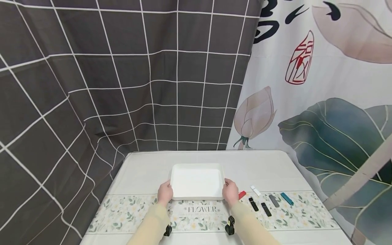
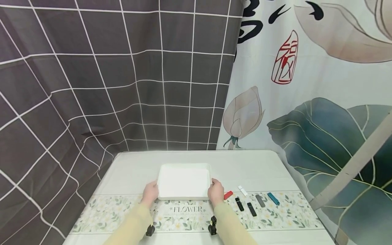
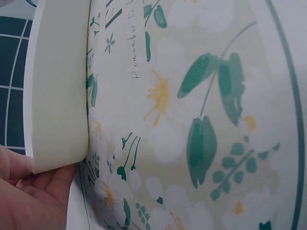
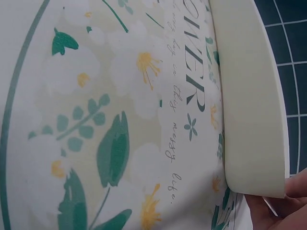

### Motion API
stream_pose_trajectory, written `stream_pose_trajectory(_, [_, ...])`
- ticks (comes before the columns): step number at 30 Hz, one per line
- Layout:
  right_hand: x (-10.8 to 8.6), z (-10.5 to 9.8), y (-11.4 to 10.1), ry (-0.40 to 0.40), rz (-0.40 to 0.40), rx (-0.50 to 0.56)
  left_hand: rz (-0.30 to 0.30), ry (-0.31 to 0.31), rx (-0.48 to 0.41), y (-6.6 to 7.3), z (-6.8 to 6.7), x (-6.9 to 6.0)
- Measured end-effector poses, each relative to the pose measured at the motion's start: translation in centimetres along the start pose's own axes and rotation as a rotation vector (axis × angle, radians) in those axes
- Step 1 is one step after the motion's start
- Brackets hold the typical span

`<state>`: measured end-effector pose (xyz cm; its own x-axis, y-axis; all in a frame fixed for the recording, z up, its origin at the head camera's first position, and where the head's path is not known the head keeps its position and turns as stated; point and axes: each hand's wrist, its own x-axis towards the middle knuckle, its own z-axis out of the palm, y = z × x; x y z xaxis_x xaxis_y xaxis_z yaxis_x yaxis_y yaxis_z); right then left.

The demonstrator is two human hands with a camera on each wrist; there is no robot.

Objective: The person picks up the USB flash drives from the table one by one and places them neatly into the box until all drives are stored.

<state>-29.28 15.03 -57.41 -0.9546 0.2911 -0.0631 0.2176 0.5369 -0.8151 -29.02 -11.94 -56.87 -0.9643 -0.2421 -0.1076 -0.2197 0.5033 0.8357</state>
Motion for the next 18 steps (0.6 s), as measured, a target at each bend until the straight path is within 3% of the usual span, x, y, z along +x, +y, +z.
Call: stream_pose_trajectory(18, [-1.4, -0.3, 0.8, 0.02, 0.006, 0.009, -0.026, -0.011, -0.026, -0.4, 0.0, -1.6])
